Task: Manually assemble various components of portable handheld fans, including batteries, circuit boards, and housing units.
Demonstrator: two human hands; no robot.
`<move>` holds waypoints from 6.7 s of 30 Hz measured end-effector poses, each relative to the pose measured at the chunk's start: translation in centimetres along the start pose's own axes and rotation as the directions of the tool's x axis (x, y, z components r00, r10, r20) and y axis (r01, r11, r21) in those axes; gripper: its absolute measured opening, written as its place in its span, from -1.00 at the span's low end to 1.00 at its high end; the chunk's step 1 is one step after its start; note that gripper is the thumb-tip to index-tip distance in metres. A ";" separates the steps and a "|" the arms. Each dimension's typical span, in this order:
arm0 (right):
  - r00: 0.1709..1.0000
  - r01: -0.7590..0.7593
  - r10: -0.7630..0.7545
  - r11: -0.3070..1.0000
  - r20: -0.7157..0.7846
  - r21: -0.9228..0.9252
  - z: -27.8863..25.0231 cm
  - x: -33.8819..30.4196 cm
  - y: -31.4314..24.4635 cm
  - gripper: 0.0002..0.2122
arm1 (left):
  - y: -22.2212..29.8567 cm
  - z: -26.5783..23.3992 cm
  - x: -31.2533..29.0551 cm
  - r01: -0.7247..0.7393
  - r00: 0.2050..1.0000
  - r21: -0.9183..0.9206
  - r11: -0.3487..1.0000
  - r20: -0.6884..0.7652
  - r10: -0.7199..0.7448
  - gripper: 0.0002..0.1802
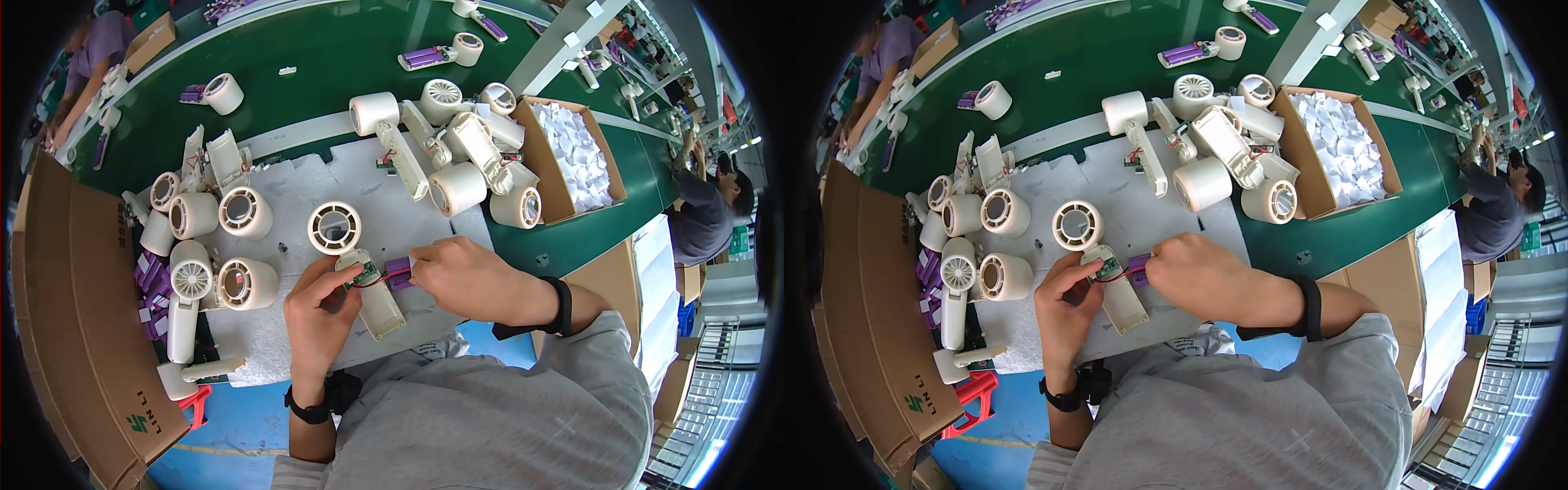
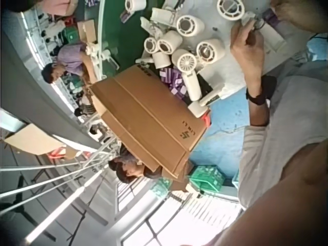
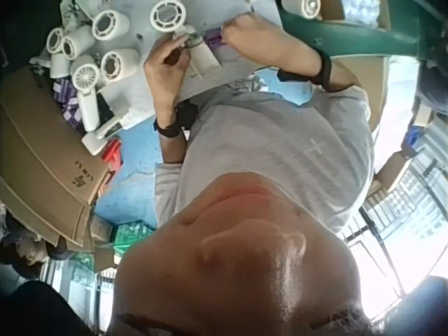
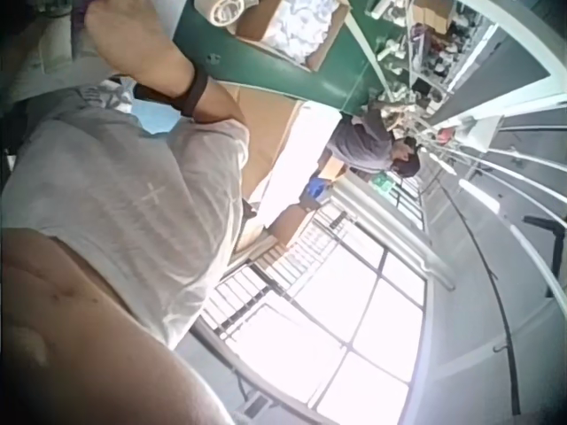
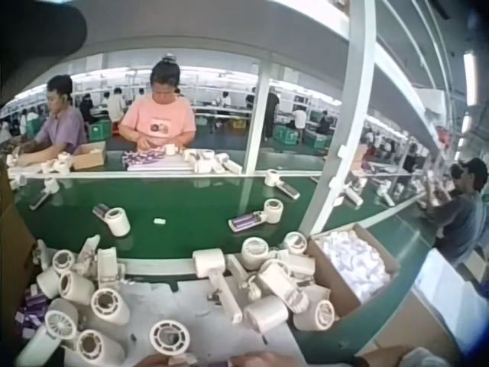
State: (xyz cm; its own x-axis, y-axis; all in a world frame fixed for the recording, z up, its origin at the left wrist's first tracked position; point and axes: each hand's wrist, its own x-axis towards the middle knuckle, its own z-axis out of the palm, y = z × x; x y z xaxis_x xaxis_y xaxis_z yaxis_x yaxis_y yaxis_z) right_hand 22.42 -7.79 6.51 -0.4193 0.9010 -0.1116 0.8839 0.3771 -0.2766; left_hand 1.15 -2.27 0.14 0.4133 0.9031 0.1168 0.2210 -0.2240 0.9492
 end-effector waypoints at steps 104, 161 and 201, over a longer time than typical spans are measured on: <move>0.924 0.286 -0.170 0.903 -0.343 0.322 5.2 0.4 -2.1 -0.53 | -0.4 -1.4 1.1 -0.132 0.989 0.109 0.985 0.084 0.123 -0.67; 0.928 -0.085 0.141 0.981 -0.345 0.172 2.8 5.7 -1.5 -0.38 | 0.2 -1.7 -0.4 -0.117 0.990 0.040 0.992 0.087 0.113 -0.32; 0.917 -0.393 0.388 0.918 -0.086 -0.051 -7.8 33.2 19.5 -0.22 | -2.3 -1.6 -1.3 -0.322 0.944 -0.038 0.946 0.057 0.324 -0.70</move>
State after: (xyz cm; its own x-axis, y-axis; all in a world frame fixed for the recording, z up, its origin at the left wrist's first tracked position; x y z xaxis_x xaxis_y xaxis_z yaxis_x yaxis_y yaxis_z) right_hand 27.34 31.10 4.90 -0.0235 0.9916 -0.1273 0.9869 0.0027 -0.1613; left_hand -1.31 -2.38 -1.77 0.5125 0.7594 0.4009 0.0422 -0.4885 0.8715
